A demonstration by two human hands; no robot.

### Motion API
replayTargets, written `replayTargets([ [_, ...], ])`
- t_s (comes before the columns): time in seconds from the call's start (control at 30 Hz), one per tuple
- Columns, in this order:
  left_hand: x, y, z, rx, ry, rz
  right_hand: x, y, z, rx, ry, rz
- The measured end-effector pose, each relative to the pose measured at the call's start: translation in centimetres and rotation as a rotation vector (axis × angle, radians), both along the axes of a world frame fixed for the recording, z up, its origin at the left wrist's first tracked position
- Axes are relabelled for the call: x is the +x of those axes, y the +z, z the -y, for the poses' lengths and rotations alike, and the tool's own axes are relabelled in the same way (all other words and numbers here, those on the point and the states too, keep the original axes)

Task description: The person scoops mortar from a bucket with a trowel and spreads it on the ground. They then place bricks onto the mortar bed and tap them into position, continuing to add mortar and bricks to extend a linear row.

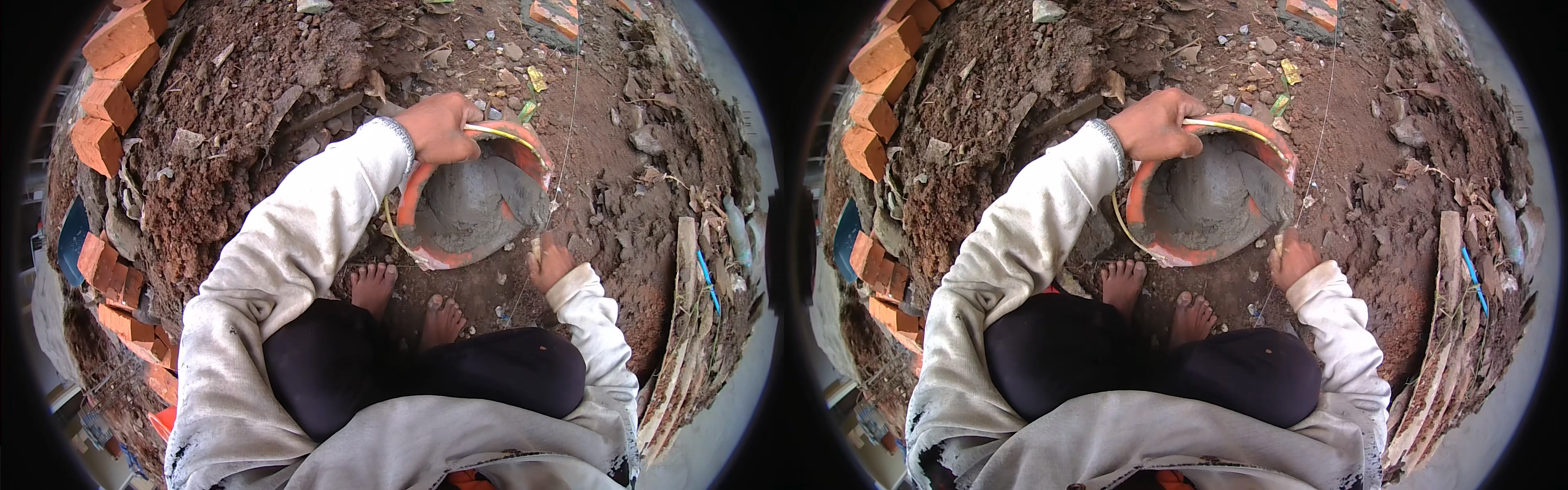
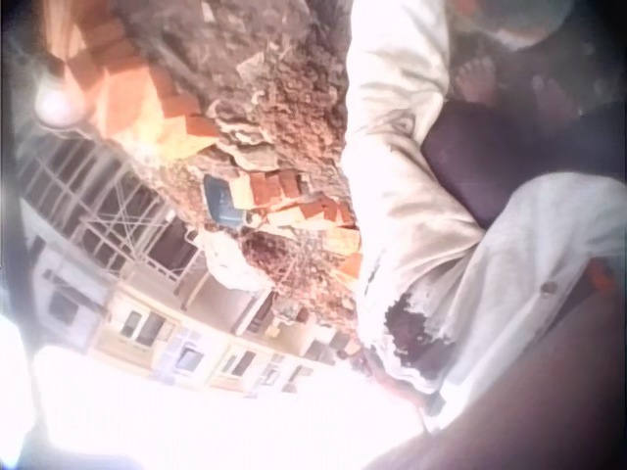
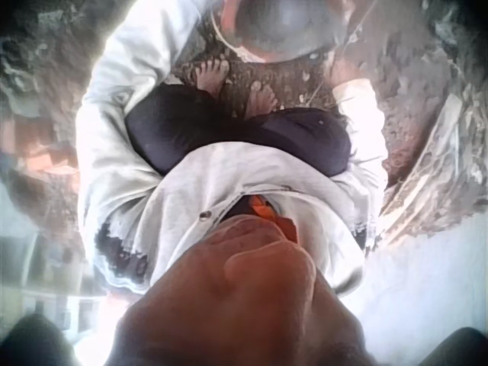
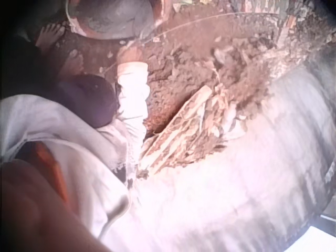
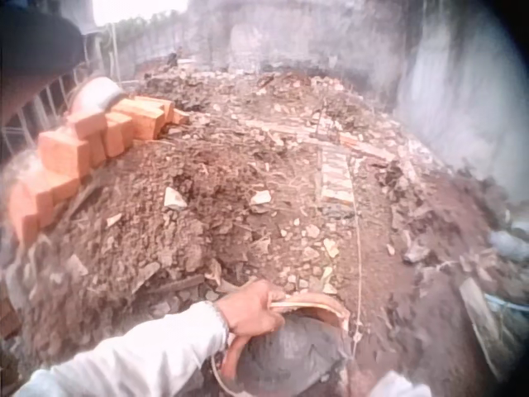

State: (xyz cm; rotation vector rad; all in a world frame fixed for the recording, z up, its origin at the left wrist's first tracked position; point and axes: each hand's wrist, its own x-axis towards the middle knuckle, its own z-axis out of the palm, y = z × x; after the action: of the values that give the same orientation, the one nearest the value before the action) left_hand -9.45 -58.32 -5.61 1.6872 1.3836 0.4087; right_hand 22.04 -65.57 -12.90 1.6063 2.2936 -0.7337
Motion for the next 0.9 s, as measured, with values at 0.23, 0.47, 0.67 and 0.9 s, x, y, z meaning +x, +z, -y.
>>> replayTargets([
  [0.23, -0.3, -2.0, -0.6, -0.035, 0.037, 0.08, -6.7, -4.2, 1.3, -0.612, -0.105, -0.462],
  [0.47, -1.7, -1.8, 0.1, -0.084, 0.128, 0.205, -9.1, -4.2, 0.1, -0.734, -0.016, -0.797],
  [0.67, -2.8, -2.0, 1.1, -0.179, 0.323, 0.393, -6.5, 0.9, 1.4, -0.793, -0.053, -0.868],
  [0.9, -6.1, -3.1, -0.3, -0.237, 0.539, 0.407, -1.3, 9.4, -0.1, -0.947, -0.255, -0.861],
])
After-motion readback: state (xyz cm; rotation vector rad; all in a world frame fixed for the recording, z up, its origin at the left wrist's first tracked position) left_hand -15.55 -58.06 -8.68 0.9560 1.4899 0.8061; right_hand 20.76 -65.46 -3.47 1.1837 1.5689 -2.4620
